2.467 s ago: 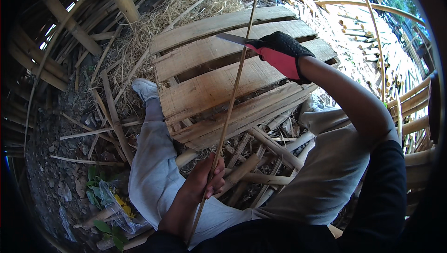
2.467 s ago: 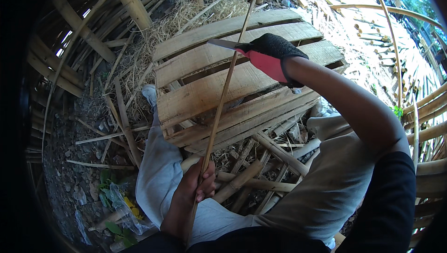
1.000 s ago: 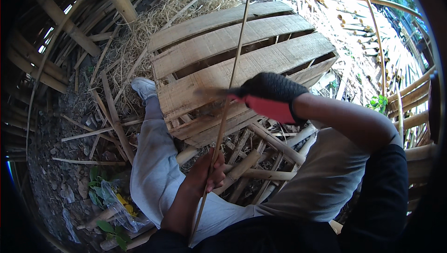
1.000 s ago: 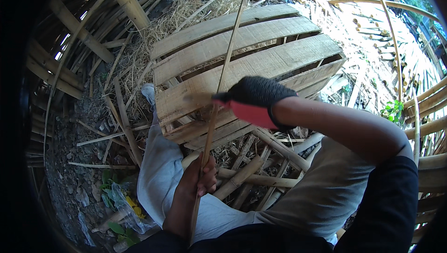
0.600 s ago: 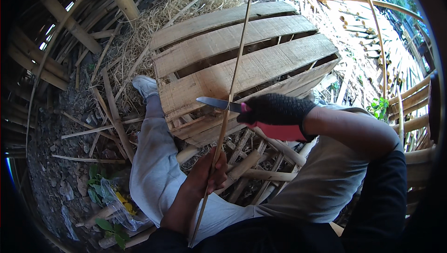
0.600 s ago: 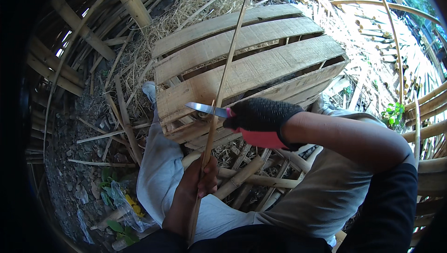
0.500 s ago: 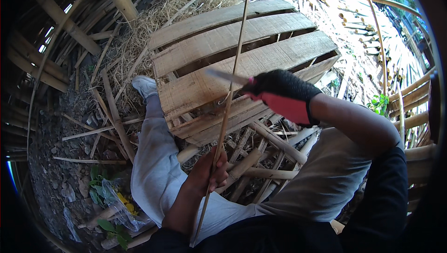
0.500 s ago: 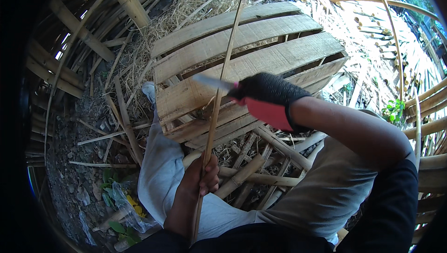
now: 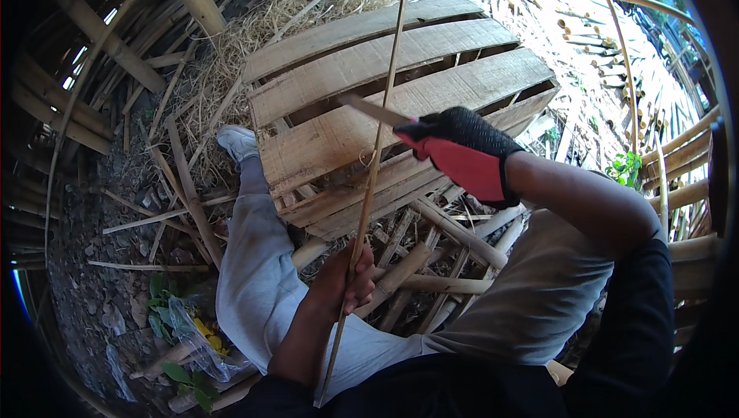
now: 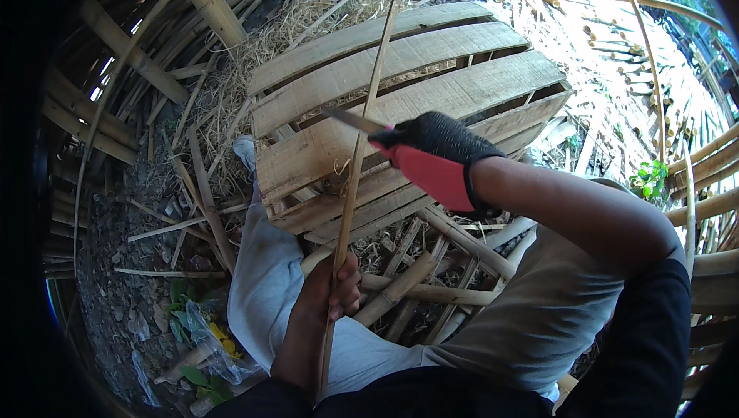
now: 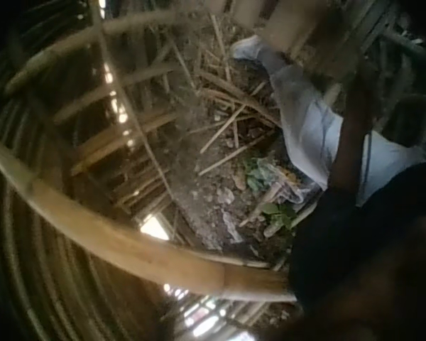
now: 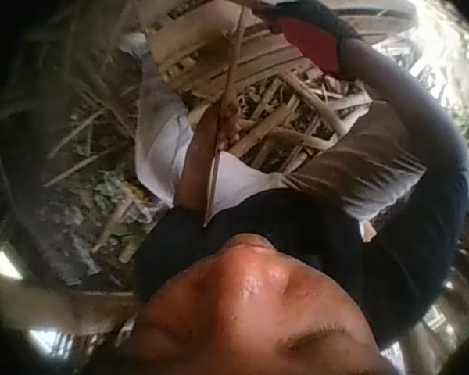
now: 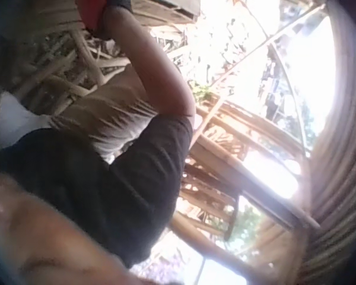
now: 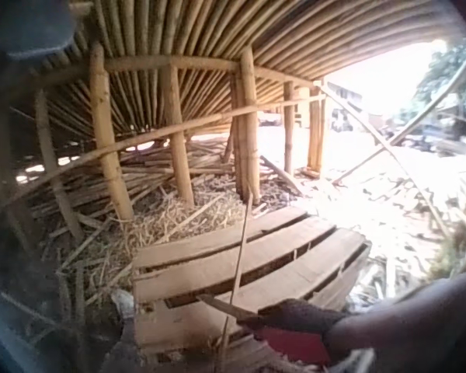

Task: The person sits on the ground and uses a knife to shave and smooth a long bamboo stick, repeatedly scraping along its length to remove the outer layer.

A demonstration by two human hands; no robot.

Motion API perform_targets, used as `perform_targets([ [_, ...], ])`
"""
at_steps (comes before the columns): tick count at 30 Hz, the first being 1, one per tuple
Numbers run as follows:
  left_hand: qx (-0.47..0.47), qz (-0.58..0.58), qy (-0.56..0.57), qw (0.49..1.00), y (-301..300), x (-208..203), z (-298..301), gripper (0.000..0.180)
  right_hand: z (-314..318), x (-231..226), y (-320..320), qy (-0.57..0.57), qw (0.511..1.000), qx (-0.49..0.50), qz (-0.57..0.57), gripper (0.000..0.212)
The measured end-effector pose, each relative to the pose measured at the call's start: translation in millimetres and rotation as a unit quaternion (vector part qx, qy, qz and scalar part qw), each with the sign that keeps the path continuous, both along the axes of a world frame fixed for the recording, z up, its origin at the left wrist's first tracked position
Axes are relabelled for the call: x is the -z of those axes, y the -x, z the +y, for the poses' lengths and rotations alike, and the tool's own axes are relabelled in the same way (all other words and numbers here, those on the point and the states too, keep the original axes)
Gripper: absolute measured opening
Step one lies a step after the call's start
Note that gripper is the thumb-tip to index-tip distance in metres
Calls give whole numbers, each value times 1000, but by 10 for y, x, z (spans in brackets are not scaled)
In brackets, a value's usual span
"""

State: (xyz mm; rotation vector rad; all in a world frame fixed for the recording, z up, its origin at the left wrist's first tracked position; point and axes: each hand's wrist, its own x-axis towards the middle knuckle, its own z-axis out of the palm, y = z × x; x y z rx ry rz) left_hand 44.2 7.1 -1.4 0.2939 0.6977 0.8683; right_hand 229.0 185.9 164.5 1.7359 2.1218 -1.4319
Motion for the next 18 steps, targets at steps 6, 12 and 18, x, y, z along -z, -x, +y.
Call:
perform_targets([
  [6, 1, 14, 7, 1000, 4, 0, -22, 49, -49, 381, -116, -20, 980, -151, 127, 33],
  [12, 5, 39, -1, 999, -16, -60, 52, 49, -67, 756, -186, -209, 931, -274, 120, 32],
  [18, -4, 41, 0, 999, -20, -56, 27, 49, -259, 722, -58, -282, 927, -224, 104, 32],
])
